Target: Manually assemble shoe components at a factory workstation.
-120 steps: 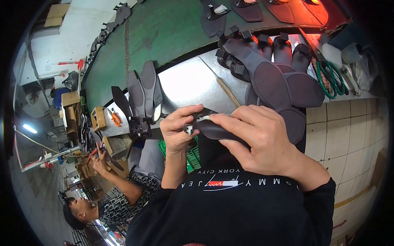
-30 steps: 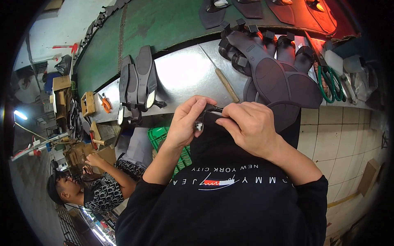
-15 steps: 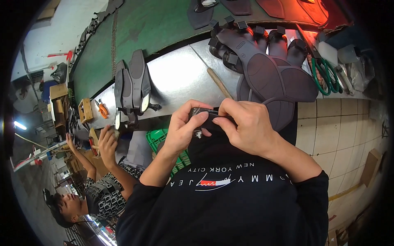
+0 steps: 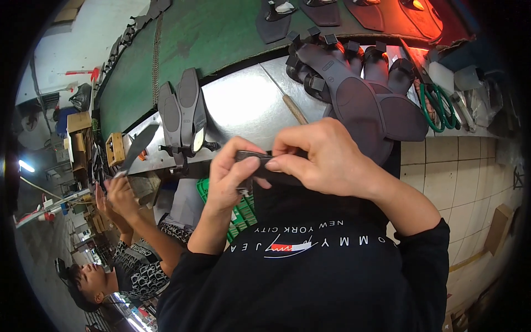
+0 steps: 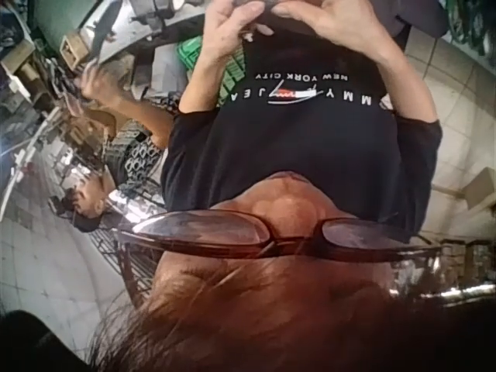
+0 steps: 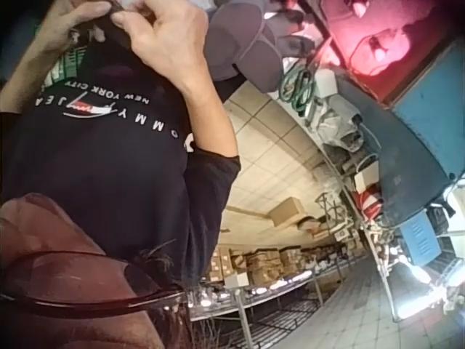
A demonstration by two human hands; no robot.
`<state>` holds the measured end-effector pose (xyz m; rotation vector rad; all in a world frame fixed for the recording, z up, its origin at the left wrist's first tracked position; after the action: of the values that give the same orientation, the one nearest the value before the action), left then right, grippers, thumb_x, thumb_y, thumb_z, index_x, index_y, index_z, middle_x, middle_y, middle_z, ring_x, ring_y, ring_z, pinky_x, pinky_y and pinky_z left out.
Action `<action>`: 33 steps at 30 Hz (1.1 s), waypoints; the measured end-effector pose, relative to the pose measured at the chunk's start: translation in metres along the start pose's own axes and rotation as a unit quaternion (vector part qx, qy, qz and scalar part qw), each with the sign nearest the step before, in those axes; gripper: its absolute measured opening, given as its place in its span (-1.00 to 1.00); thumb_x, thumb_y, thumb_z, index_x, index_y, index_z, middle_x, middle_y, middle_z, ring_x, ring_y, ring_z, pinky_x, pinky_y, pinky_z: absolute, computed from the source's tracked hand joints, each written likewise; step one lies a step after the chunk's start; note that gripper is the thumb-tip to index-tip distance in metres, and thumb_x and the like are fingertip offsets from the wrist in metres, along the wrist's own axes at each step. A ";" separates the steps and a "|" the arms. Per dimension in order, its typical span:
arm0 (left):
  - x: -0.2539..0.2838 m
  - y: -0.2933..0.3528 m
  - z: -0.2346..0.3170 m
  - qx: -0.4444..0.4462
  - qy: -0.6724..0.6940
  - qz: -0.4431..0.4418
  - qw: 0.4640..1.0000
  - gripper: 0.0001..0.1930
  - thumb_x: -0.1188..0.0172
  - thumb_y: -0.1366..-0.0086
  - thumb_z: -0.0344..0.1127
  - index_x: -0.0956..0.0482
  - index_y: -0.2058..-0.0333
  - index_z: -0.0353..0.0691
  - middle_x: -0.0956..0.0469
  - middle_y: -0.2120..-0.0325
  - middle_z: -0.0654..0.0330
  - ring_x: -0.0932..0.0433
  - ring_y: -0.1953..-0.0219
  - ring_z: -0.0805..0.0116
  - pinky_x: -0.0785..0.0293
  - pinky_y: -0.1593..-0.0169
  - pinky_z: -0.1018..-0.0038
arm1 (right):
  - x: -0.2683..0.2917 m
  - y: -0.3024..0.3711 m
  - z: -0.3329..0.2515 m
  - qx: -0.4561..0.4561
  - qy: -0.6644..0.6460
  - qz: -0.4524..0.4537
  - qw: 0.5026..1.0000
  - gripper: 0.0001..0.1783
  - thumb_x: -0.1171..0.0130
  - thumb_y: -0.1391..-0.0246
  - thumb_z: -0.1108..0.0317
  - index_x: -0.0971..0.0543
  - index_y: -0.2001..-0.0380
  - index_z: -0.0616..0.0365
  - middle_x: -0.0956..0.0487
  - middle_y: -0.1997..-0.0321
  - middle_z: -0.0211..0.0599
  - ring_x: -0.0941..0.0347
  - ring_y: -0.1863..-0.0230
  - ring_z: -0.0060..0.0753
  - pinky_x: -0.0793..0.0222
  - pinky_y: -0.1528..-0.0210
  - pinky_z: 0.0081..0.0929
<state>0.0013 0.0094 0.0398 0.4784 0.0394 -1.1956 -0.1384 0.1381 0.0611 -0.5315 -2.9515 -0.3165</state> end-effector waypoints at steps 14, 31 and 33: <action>0.065 -0.006 -0.049 0.022 0.497 0.230 0.837 -0.75 -0.05 -0.31 -0.27 -0.50 0.07 -0.16 -0.56 0.13 0.20 -0.53 0.04 0.30 -0.64 0.26 0.52 | -0.036 -0.069 0.058 0.139 0.421 0.214 0.870 -0.50 -0.16 0.09 0.52 -0.40 -0.01 0.26 -0.41 0.11 -0.08 -0.33 0.09 -0.01 -0.37 0.09 -0.23; 0.025 -0.024 -0.039 0.088 0.561 0.166 0.806 -0.75 -0.27 -0.15 -0.05 -0.52 0.36 -0.07 -0.55 0.45 0.35 -0.44 0.52 0.57 -0.08 0.71 0.69 | -0.064 -0.024 0.033 -0.026 -0.152 -0.016 0.988 -0.38 0.02 -0.08 0.55 -0.25 -0.26 0.08 -0.42 0.67 -0.46 -0.30 0.59 -0.70 -0.25 0.48 -0.68; 0.021 -0.027 -0.042 0.091 0.566 0.143 0.807 -0.74 -0.24 -0.16 -0.03 -0.52 0.35 -0.06 -0.54 0.47 0.35 -0.42 0.54 0.57 -0.07 0.72 0.69 | -0.067 -0.026 0.049 0.054 -0.125 0.014 0.991 -0.42 0.01 -0.09 0.56 -0.29 -0.22 0.12 -0.41 0.66 -0.45 -0.29 0.60 -0.69 -0.24 0.51 -0.69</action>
<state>-0.0062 -0.0010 -0.0132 1.2748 0.8586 -0.4701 -0.0901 0.1031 -0.0015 -0.6408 -3.1735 -0.0928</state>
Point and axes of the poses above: each hand's wrist, its own y-axis away from the middle knuckle, its own x-axis out of the back of the hand, z = x × y, the point moved 3 cm from there along -y, towards the middle knuckle
